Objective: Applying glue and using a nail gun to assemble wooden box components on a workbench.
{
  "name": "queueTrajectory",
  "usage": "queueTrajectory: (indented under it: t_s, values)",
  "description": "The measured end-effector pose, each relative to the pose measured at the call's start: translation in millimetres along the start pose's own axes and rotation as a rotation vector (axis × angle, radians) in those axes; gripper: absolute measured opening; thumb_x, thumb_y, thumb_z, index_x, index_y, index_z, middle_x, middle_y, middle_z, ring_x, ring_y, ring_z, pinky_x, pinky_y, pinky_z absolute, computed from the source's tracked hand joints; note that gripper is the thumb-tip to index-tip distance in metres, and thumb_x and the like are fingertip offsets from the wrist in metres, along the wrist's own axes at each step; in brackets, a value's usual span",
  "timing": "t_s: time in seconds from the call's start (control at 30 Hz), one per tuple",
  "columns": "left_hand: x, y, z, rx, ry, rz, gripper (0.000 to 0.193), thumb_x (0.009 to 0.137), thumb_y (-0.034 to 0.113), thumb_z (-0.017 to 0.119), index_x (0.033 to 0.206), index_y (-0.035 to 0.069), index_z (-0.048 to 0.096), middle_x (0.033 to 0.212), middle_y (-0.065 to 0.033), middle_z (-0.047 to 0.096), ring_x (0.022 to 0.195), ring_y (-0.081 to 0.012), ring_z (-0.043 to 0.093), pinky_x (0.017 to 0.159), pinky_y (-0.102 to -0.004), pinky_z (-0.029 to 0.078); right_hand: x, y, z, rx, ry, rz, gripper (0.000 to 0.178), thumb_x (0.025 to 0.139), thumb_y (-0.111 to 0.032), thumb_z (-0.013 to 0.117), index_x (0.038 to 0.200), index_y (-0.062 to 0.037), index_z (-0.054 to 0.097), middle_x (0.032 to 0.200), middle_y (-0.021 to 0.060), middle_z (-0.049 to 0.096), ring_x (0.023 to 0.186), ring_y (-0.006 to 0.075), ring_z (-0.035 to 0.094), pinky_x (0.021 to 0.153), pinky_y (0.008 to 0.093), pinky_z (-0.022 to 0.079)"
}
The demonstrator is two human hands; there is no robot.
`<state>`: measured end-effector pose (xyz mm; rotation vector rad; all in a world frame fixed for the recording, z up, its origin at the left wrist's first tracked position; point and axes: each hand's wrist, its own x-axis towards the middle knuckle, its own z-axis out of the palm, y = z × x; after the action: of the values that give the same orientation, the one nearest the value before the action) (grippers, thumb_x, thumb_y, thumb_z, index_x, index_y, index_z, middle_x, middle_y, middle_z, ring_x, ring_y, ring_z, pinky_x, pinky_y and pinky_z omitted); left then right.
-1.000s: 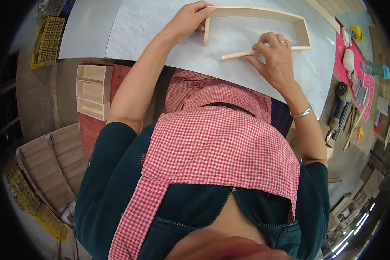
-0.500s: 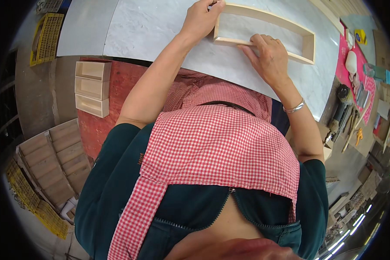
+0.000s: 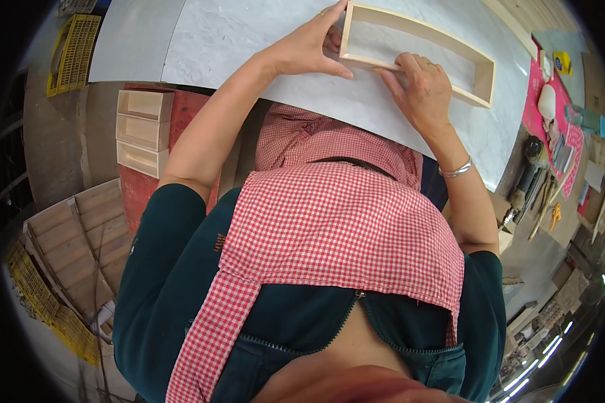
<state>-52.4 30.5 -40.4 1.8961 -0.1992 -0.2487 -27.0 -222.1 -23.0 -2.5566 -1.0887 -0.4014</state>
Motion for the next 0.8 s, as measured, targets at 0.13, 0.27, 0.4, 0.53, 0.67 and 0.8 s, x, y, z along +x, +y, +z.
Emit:
queueTrajectory:
  t_s: [0.13,0.27,0.4,0.53,0.67,0.8]
  values:
    - [1,3,-4,0.113,-0.002,0.02,0.11,0.078,0.009,0.084,0.159,-0.004,0.011,0.142,-0.0268,0.048,0.11,-0.0283,0.059,0.097,-0.0327,0.05,4,-1,4,0.064,0.033,-0.033,0.025,0.088,-0.031,0.076,0.089,-0.0106,0.063,0.077,0.0015,0.064,0.066,0.0179,0.059,0.067,0.0295,0.045]
    - [-7,1,1,0.126,0.051,0.07,0.099,0.08,0.008,0.082,0.158,-0.004,0.023,0.14,-0.0252,0.051,0.11,-0.0281,0.06,0.095,-0.0321,0.051,9,-16,6,0.163,0.106,-0.134,0.023,0.086,-0.027,0.077,0.089,-0.0098,0.063,0.08,0.0019,0.064,0.067,0.0183,0.058,0.066,0.0297,0.044]
    - [-6,-12,-4,0.2,0.1,0.234,0.102,0.076,0.009,0.081,0.158,-0.002,0.022,0.147,-0.023,0.047,0.113,-0.0292,0.059,0.091,-0.0336,0.052,34,-41,14,0.254,0.27,-0.338,0.021,0.085,-0.023,0.078,0.088,-0.0095,0.062,0.082,0.002,0.061,0.067,0.019,0.056,0.065,0.0302,0.044]
    - [-8,-5,1,0.072,0.062,0.101,0.112,0.07,0.006,0.079,0.162,0.002,0.016,0.154,-0.0223,0.043,0.121,-0.0325,0.055,0.102,-0.0382,0.048,27,-53,28,0.25,0.284,-0.084,0.021,0.082,-0.021,0.08,0.086,-0.0106,0.062,0.079,0.0008,0.057,0.066,0.0192,0.053,0.064,0.0301,0.043]
    - [-11,-12,5,0.192,0.111,0.181,0.113,0.069,0.007,0.081,0.16,-0.002,0.015,0.149,-0.024,0.045,0.115,-0.0358,0.057,0.097,-0.039,0.05,24,-57,36,0.201,0.315,-0.069,0.021,0.081,-0.02,0.081,0.082,-0.0113,0.062,0.079,0.0006,0.056,0.065,0.019,0.052,0.063,0.0299,0.042]
    - [-7,-14,4,0.269,0.127,0.223,0.114,0.069,0.007,0.082,0.16,-0.002,0.014,0.148,-0.0244,0.046,0.114,-0.0371,0.057,0.096,-0.0389,0.05,29,-57,40,0.199,0.32,-0.047,0.019,0.08,-0.019,0.08,0.081,-0.012,0.063,0.079,0.0002,0.056,0.064,0.0184,0.051,0.062,0.0294,0.042]
